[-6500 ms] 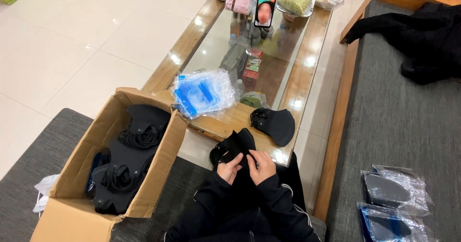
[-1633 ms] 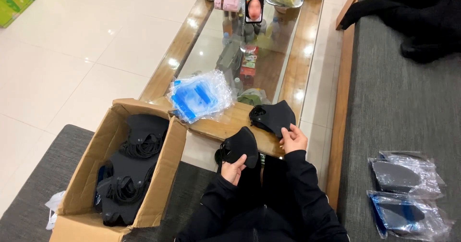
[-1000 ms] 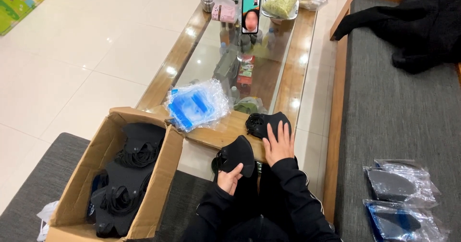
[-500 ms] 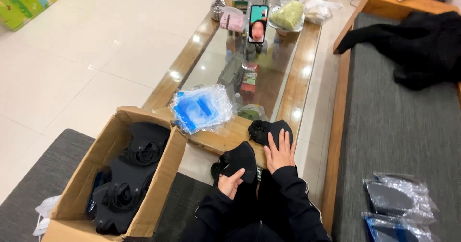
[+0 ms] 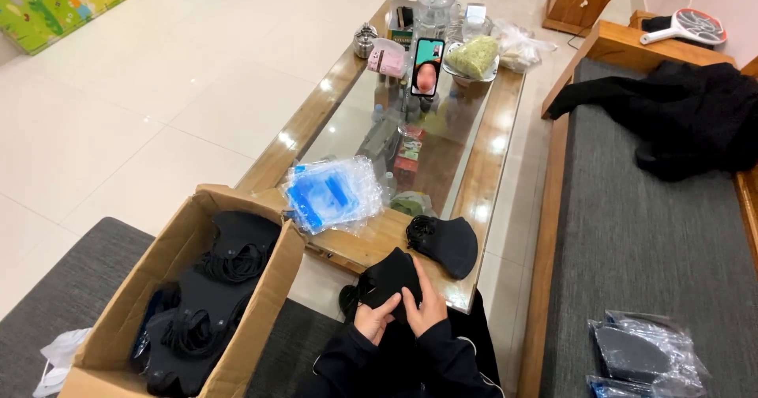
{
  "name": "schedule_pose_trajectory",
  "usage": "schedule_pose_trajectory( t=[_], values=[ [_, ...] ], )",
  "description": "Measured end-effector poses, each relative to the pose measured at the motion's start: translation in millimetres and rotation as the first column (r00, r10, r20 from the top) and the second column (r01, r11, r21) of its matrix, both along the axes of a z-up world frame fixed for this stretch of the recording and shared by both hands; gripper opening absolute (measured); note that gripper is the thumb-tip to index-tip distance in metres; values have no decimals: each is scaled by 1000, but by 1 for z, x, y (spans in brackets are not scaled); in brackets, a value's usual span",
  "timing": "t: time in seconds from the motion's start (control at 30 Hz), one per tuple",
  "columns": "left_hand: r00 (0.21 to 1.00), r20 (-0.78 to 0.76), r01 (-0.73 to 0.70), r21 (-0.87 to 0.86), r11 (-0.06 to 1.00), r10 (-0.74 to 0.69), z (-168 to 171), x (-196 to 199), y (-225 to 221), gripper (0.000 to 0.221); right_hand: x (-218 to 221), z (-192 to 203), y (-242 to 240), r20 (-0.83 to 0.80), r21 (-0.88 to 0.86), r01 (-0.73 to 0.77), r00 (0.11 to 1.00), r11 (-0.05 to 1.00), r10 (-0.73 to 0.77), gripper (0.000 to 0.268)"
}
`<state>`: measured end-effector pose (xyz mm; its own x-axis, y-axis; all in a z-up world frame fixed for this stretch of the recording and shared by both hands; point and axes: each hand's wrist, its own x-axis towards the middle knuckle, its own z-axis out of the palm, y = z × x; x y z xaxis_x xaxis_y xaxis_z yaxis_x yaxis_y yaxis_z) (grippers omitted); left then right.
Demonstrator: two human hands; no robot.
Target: Inspecting and unfolding black face masks taken from a cardboard box
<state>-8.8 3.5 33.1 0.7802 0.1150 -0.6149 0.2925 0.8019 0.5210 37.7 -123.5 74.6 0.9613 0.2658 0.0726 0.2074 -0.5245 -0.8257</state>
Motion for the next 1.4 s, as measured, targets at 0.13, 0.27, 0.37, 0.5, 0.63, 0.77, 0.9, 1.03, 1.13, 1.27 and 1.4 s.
schedule_pose_trajectory(
  t=[0.13, 0.27, 0.37, 0.5, 0.63, 0.77, 0.9, 1.03, 1.13, 1.27, 1.4],
  values=[
    [997, 70, 44, -33, 998, -42, -18, 2, 0, 60, 3, -9, -5, -56, 21, 18, 998, 1000, -17, 64],
    [998, 64, -17, -11, 1000, 18, -35, 6, -3, 46, 6, -10, -8, -63, -10, 61, 996, 998, -61, 66],
    [995, 101, -27, 59, 998, 20, -50, 4, -5, 43, 8, -2, -8, -15, 12, 35, 999, 999, -35, 62],
    [991, 117, 47, 180, 983, -69, -49, 3, -6, 31, 9, 12, -6, 116, 77, 12, 993, 997, -21, 48],
    [999, 43, 7, 243, 970, -18, -66, 5, -7, 29, 4, 19, -3, 319, 121, 4, 947, 993, -42, 41],
    [988, 144, 31, 138, 990, -51, -51, 4, -3, 33, 1, 23, -2, 557, -70, 47, 831, 996, 0, 32],
    [993, 115, -30, 119, 992, 16, -45, 4, -3, 31, -3, 20, 0, 572, -115, 71, 820, 991, 8, 26],
    [981, 147, -134, 34, 990, 128, -64, 9, -4, 36, -8, 4, -1, 516, -116, 19, 855, 993, 44, 27],
    [988, 106, -111, 7, 994, 110, -41, 7, -1, 49, -8, -11, -2, 438, -116, -6, 897, 993, 56, 27],
    [974, 121, -190, -34, 981, 193, -28, 5, -2, 44, -11, -31, -4, 399, -102, 10, 916, 995, 31, 25],
    [981, 56, -188, 3, 982, 188, -34, 7, -1, 41, -14, -41, -3, 399, -107, 8, 916, 994, 35, 27]
  ],
)
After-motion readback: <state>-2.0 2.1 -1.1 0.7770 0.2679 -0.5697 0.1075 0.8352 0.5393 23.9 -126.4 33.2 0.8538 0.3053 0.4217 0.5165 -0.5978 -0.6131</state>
